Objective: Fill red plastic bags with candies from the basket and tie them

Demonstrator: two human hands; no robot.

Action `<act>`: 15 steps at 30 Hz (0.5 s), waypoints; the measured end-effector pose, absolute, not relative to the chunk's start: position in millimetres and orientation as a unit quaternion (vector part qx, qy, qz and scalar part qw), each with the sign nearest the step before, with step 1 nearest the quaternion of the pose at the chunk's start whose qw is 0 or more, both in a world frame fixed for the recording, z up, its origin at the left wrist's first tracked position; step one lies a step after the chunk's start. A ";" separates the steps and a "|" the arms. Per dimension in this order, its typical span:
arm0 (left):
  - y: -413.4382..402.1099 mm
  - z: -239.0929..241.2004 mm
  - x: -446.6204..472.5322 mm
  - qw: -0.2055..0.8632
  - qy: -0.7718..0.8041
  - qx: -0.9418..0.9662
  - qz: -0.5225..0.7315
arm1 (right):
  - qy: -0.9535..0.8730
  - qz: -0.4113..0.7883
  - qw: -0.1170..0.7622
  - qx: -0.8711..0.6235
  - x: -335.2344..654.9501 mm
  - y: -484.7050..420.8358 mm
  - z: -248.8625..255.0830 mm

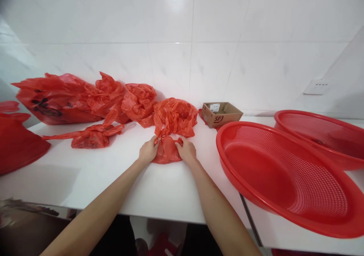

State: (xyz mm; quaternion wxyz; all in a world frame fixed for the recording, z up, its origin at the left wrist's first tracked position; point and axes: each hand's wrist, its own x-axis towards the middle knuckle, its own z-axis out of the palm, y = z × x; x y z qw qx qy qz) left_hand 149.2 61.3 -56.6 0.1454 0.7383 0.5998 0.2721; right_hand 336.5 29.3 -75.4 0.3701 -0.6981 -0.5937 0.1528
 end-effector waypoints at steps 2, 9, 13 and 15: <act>68.3 -56.6 148.2 0.140 0.607 0.745 0.238 | -0.590 0.156 0.367 -0.702 340.5 31.7 -76.3; 70.6 -56.6 147.6 0.120 0.614 0.756 0.194 | -0.580 0.175 0.373 -0.703 342.2 31.7 -75.7; 68.4 -56.6 142.6 0.126 0.619 0.748 0.203 | -0.570 0.195 0.401 -0.691 343.7 32.0 -76.4; 68.9 -56.1 136.8 0.139 0.625 0.737 0.217 | -0.562 0.213 0.425 -0.677 348.2 33.4 -77.7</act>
